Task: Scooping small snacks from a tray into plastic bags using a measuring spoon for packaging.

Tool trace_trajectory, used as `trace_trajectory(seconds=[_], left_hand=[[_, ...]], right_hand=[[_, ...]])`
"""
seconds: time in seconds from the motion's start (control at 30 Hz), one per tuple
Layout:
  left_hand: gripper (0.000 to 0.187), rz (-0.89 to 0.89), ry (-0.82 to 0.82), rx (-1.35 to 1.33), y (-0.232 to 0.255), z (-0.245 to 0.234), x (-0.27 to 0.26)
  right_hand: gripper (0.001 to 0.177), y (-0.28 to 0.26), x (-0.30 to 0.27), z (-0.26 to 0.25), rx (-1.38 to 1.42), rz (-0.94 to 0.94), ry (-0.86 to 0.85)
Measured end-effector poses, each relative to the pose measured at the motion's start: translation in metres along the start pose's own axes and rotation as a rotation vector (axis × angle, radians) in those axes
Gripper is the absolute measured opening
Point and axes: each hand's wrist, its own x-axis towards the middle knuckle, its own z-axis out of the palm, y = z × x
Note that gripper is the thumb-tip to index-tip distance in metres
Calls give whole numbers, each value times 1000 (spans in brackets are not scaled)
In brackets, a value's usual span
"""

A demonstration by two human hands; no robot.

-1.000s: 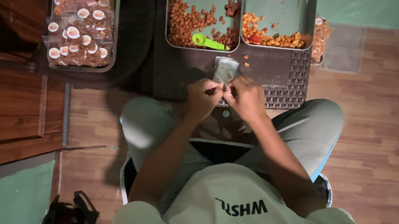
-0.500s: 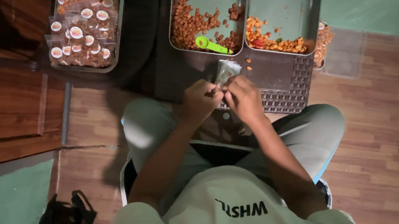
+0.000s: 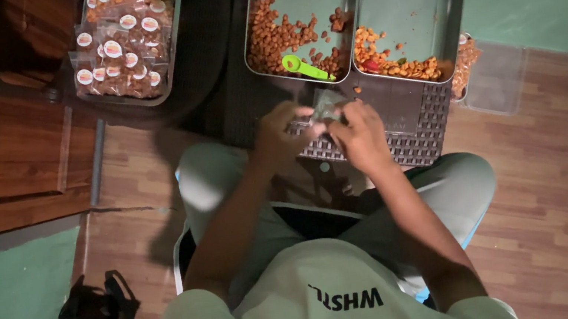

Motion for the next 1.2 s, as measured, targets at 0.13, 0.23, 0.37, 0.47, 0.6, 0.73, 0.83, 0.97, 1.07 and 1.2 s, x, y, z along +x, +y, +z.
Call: trace_trajectory(seconds=[0.13, 0.23, 0.37, 0.47, 0.6, 0.73, 0.83, 0.97, 1.07, 1.2], left_hand=[[68, 16, -68, -36, -41, 8, -13], [13, 508, -52, 205, -58, 13, -14], [22, 64, -146, 133, -48, 10, -16], [16, -33, -147, 84, -41, 8, -11], [25, -139, -84, -61, -44, 7, -11], [46, -179, -54, -84, -26, 5, -5], [32, -192, -95, -57, -35, 8, -13], [31, -368, -118, -90, -46, 10, -18], [34, -478, -113, -160, -45, 8, -16], [44, -585, -100, -265, -46, 2, -17]], right_hand=[[9, 0, 10, -10, -88, -63, 62], [8, -15, 21, -24, -38, 7, 51], [7, -26, 32, -34, 121, 61, 0], [8, -24, 33, -35, 210, 106, -41], [6, -19, 30, -30, 290, 207, -44], [8, -16, 29, -29, 339, 276, -15], [10, -15, 28, -26, 403, 331, 0], [8, -16, 29, -25, 457, 371, 32], [8, -17, 31, -24, 497, 388, 40], [16, -20, 35, -27, 583, 418, -3]])
